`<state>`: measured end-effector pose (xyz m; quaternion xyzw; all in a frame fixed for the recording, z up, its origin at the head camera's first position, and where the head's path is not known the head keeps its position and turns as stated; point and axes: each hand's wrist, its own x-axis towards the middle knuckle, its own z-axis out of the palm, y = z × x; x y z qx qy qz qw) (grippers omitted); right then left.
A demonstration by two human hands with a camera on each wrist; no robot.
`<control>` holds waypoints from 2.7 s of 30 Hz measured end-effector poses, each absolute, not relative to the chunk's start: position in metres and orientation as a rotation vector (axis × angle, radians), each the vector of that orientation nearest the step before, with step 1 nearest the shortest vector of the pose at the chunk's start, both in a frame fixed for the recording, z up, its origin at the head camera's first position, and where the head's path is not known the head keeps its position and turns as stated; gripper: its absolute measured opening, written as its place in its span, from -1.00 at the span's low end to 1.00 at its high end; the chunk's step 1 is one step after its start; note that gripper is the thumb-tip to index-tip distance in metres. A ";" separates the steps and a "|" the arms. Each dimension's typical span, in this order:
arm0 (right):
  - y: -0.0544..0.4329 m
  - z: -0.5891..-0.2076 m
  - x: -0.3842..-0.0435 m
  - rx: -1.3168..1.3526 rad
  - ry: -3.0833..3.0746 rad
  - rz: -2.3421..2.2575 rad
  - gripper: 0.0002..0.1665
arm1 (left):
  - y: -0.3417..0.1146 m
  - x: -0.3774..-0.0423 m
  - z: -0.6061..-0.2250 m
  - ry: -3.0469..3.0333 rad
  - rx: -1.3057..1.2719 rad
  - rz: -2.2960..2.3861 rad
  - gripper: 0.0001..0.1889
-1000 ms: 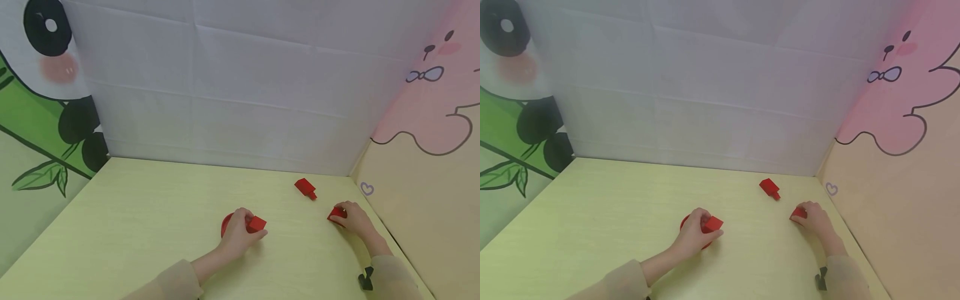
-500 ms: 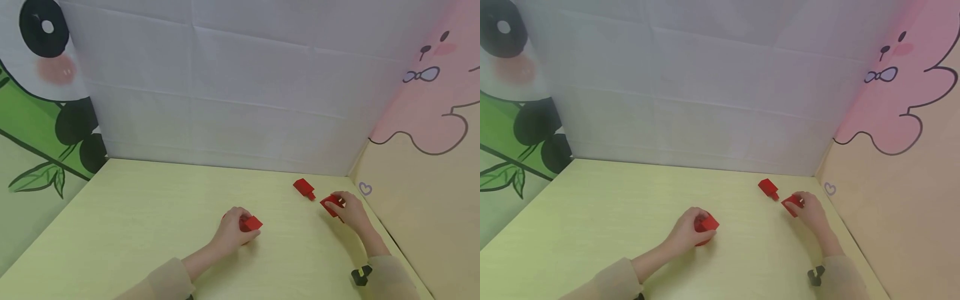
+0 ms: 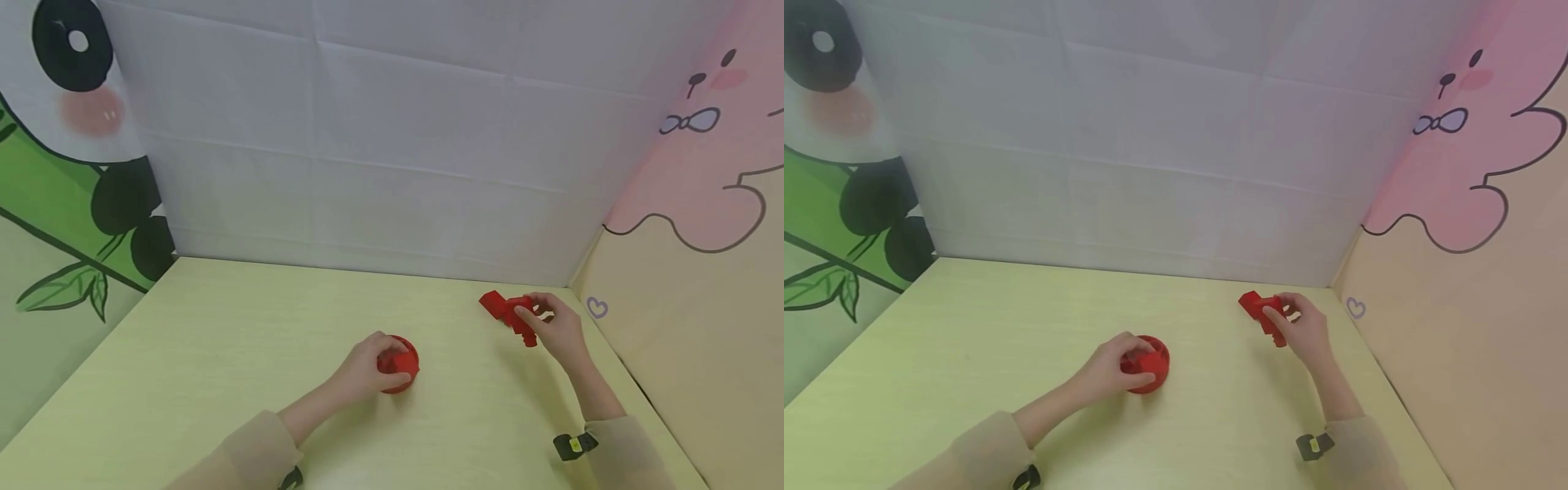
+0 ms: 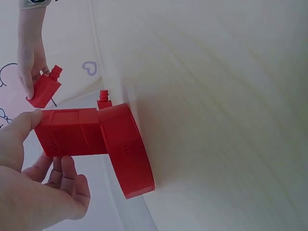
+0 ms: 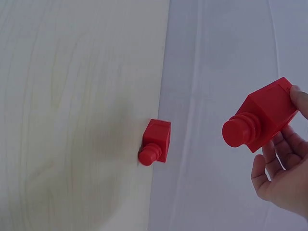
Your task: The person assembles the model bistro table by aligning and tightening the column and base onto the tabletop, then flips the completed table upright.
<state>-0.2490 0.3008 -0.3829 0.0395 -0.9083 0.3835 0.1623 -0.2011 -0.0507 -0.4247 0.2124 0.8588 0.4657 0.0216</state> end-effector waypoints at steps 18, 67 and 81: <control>0.230 -0.364 -0.221 0.242 -2.421 1.625 -0.47 | -0.088 -0.218 -0.417 2.536 0.974 1.301 -0.66; 0.155 -0.408 -0.220 0.604 -2.630 1.695 -0.52 | -0.130 -0.279 -0.424 2.285 0.977 1.277 -0.52; 0.157 -0.436 -0.238 0.569 -2.601 1.647 -0.53 | -0.105 -0.247 -0.436 2.800 0.685 1.320 -0.51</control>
